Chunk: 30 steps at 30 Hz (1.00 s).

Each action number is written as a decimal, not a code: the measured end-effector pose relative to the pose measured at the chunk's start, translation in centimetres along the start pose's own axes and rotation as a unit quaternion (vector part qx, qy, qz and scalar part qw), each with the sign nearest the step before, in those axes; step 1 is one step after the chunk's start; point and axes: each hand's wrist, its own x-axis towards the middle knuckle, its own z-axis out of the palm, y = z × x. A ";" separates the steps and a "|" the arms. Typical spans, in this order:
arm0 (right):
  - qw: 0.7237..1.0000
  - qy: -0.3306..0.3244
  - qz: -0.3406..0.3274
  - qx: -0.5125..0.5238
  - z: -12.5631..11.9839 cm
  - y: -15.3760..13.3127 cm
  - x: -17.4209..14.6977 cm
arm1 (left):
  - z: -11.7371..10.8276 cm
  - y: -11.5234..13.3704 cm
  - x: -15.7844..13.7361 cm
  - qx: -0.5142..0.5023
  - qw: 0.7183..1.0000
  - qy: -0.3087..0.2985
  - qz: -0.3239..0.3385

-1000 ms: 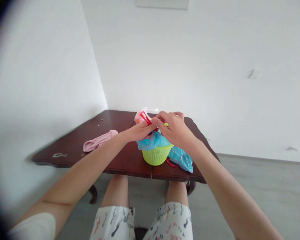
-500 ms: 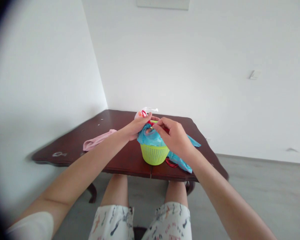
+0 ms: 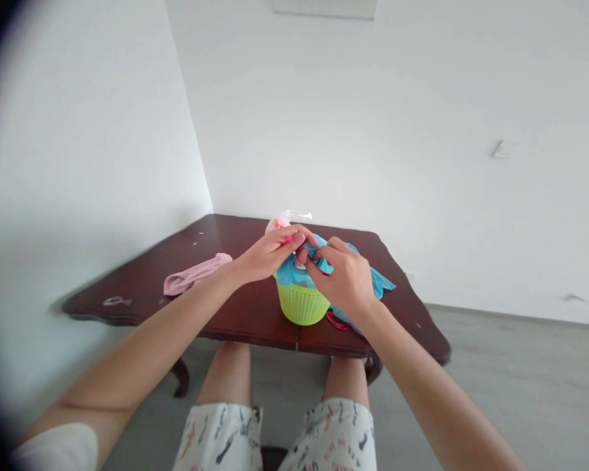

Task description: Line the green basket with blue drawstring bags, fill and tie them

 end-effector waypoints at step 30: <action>0.862 0.037 0.181 0.473 3.8 2.9 3.0 | 0.6 -0.6 -1.5 0.172 0.969 -0.074 0.162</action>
